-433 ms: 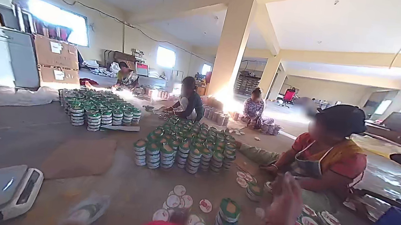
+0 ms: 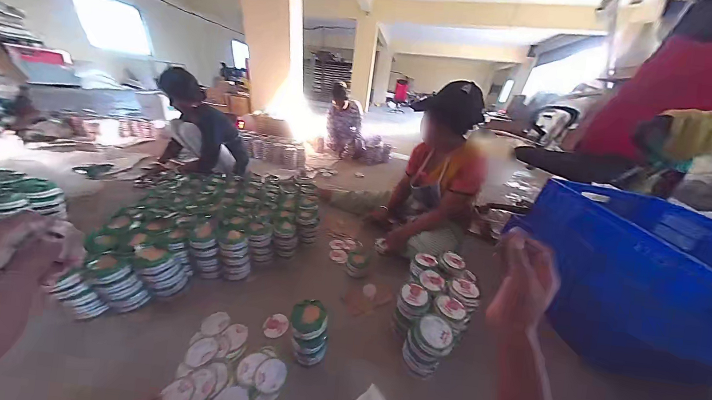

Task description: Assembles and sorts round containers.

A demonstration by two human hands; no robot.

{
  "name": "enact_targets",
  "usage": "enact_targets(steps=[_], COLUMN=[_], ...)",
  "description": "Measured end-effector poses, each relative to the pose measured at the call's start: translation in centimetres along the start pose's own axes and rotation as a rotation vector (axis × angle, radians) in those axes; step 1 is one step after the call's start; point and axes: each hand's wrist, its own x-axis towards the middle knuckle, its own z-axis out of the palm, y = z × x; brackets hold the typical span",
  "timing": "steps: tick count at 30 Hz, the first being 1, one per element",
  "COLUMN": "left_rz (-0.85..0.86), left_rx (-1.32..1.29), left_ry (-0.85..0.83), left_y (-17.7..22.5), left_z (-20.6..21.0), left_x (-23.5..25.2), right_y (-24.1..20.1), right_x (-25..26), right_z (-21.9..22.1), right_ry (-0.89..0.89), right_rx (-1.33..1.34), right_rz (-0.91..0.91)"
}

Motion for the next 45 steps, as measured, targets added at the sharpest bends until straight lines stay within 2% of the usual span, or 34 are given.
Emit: enact_targets(steps=[1, 2, 4, 5, 8, 10, 12, 15, 19, 21, 23, 24, 27, 29, 31, 33, 35, 38, 39, 41, 42, 45], left_rz=[0.037, 0.055, 0.056, 0.097, 0.182, 0.152, 0.098, -0.159, -0.516, -0.609, -0.561, -0.473, -0.024, 0.178, 0.157, 0.037, 0.012, 0.242, 0.314, 0.344, 0.322, 0.257], left_rx=[0.078, 0.149, 0.231, 0.256, 0.232, 0.209, 0.216, 0.083, -0.17, -0.279, -0.369, -0.379, -0.208, -0.004, 0.182, 0.263, 0.222, 0.144, 0.12, 0.033, -0.036, -0.165], left_ry=[-0.116, -0.227, -0.433, -0.527, -0.837, -1.03, -1.093, -1.127, -0.947, -0.84, -0.775, -0.757, -0.736, -0.73, -0.867, -0.961, -0.882, -0.568, -0.461, -0.327, -0.327, -0.486], left_y=[-3.6, -5.5, -5.9, -6.2, -8.9, -10.3, -11.8, -13.8, -17.2, -17.9, -18.1, -18.5, -19.0, -18.4, -16.7, -15.2, -15.1, -16.0, -15.9, -14.3, -13.0, -10.5], left_z=[2.0, 4.3, 9.2, 11.9, 19.4, 23.4, 27.2, 31.6, 34.6, 35.1, 35.3, 35.3, 34.9, 34.6, 34.0, 34.0, 34.1, 34.1, 34.0, 33.5, 33.3, 35.1], left_x=[1.7, 2.9, 4.1, 4.4, 4.8, 4.1, 2.7, 0.8, -2.7, -3.8, -4.8, -5.3, -6.1, -6.6, -6.9, -6.9, -7.5, -9.5, -10.2, -12.6, -14.3, -20.7], right_y=[2.2, 4.6, 10.3, 13.6, 22.6, 27.0, 31.0, 34.9, 37.4, 38.8, 38.9, 38.5, 37.6, 36.1, 34.1, 31.6, 27.9, 21.9, 20.3, 18.2, 17.8, 17.8], right_x=[-1.8, -4.2, -9.9, -12.8, -19.2, -21.2, -21.0, -19.6, -18.3, -18.3, -18.3, -18.3, -18.5, -17.8, -17.3, -17.5, -17.9, -18.2, -18.3, -18.7, -19.1, -20.4], right_z=[-0.5, -0.5, 0.2, 0.7, 2.7, 3.9, 5.2, 6.6, 8.1, 8.6, 9.1, 9.5, 9.9, 10.3, 10.4, 9.8, 8.9, 6.9, 6.1, 4.1, 3.1, 1.0], right_ry=[-0.049, -0.102, -0.269, -0.409, -0.851, -0.965, -0.96, -0.878, -0.869, -0.873, -0.902, -0.92, -0.936, -0.979, -0.983, -0.934, -0.886, -0.78, -0.729, -0.593, -0.512, -0.312], right_rx=[-0.031, -0.08, -0.237, -0.348, -0.803, -1.018, -1.121, -1.138, -1.143, -1.15, -1.173, -1.196, -1.228, -1.218, -1.146, -0.976, -0.734, -0.373, -0.278, -0.15, -0.101, -0.03], right_rz=[0.064, 0.153, 0.35, 0.437, 0.538, 0.498, 0.411, 0.394, 0.413, 0.394, 0.417, 0.432, 0.445, 0.513, 0.599, 0.665, 0.802, 1.051, 1.085, 1.1, 1.122, 1.23])
